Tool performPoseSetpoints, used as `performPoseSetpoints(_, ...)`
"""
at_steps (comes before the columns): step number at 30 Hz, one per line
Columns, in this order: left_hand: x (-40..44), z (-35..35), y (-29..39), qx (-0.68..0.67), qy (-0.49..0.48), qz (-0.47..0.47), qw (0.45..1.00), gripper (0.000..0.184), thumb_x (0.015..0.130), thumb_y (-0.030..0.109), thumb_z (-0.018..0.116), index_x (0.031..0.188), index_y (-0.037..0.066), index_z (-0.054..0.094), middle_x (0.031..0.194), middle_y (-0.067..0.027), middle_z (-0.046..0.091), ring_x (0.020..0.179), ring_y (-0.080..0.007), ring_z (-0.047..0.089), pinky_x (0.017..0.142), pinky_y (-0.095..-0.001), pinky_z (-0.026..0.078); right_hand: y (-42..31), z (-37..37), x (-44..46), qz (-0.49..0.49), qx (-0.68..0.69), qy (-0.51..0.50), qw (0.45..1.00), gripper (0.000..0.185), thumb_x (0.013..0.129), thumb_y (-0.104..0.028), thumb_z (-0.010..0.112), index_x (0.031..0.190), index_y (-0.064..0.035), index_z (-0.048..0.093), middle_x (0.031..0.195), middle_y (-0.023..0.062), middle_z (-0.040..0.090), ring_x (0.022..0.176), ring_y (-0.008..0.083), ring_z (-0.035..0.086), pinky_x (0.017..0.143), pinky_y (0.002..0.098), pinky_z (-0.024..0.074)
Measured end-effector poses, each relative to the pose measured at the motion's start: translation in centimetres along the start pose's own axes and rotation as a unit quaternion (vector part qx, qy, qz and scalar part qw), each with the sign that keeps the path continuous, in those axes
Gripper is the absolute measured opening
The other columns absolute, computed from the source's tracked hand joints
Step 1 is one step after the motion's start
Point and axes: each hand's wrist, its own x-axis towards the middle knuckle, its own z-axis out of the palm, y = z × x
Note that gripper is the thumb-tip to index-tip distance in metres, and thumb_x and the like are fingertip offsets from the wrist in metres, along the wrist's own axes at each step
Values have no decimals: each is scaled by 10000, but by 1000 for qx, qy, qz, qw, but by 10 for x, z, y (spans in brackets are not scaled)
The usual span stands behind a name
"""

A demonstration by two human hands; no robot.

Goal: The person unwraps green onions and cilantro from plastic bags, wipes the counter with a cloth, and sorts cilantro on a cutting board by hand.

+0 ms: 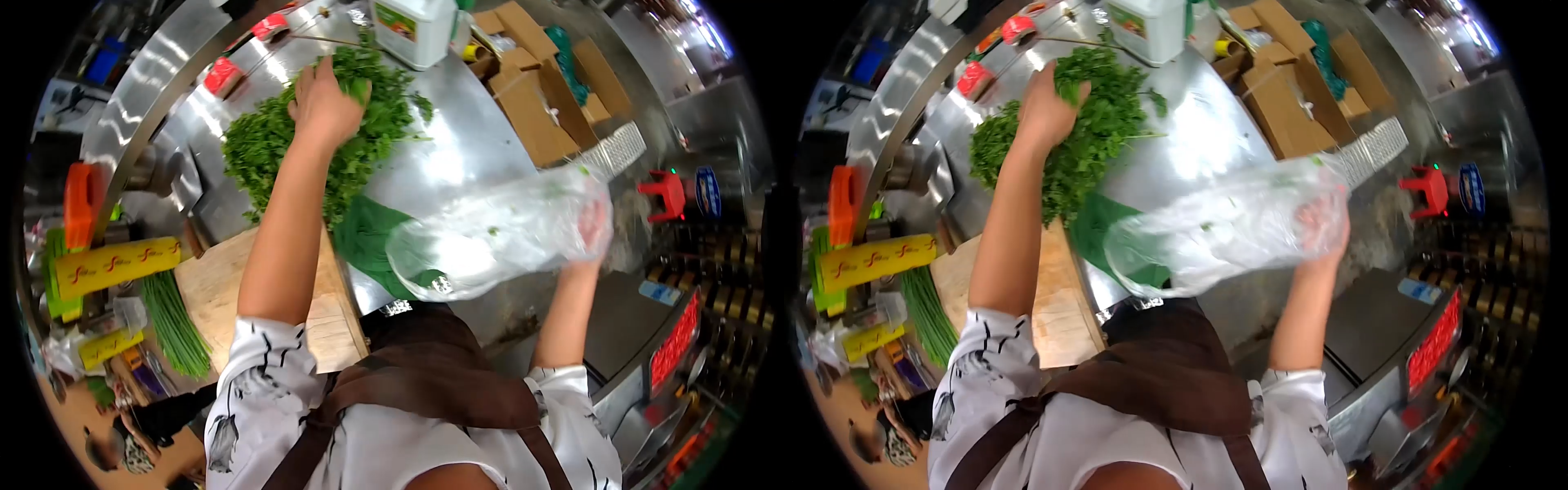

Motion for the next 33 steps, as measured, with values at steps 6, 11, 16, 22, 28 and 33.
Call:
performPoseSetpoints(6,-88,1,-2,-362,-265,77,891,401,670,-99,508,1041,41,563,1092,-156,560,922,-282,567,750,-311,460,40,18,-1,83,133,-72,985,345,939,-268,432,1155,-10,509,1059,115,593,943,240,578,778,374,509)
performPoseSetpoints(11,-102,4,-25,-86,-141,67,984,459,684,-82,494,1116,73,480,1146,-190,483,1015,-356,509,832,-429,428,53,28,-3,84,16,-179,980,384,935,-240,455,1221,18,458,1111,119,565,938,196,567,833,313,458)
performPoseSetpoints(16,-106,-34,-43,7,-130,111,985,479,657,-70,525,1121,42,481,1138,-195,465,1023,-365,503,880,-476,385,36,60,-36,67,-59,-194,977,383,883,-190,514,1187,42,488,1067,130,583,931,209,588,816,318,482)
performPoseSetpoints(22,-115,-21,-55,-76,-196,-12,978,366,704,16,564,1069,15,530,895,-141,583,842,-295,564,704,-409,455,57,51,-51,198,-25,-293,935,451,804,-236,616,1143,42,510,1075,140,588,979,246,582,841,340,480)
performPoseSetpoints(28,-95,-51,-65,-158,-222,-90,958,525,735,155,678,1202,36,469,1077,-140,526,916,-218,551,788,-356,458,75,70,-69,318,-127,-468,814,510,775,-259,645,1140,69,505,820,94,614,654,138,569,594,220,453)
performPoseSetpoints(33,-130,-90,-55,-457,-305,29,835,771,740,331,709,1359,96,314,1304,-177,407,1218,-251,387,1011,-343,314,100,92,-99,266,-99,-422,861,555,809,-303,583,1208,60,451,1014,123,552,883,191,527,774,281,404)
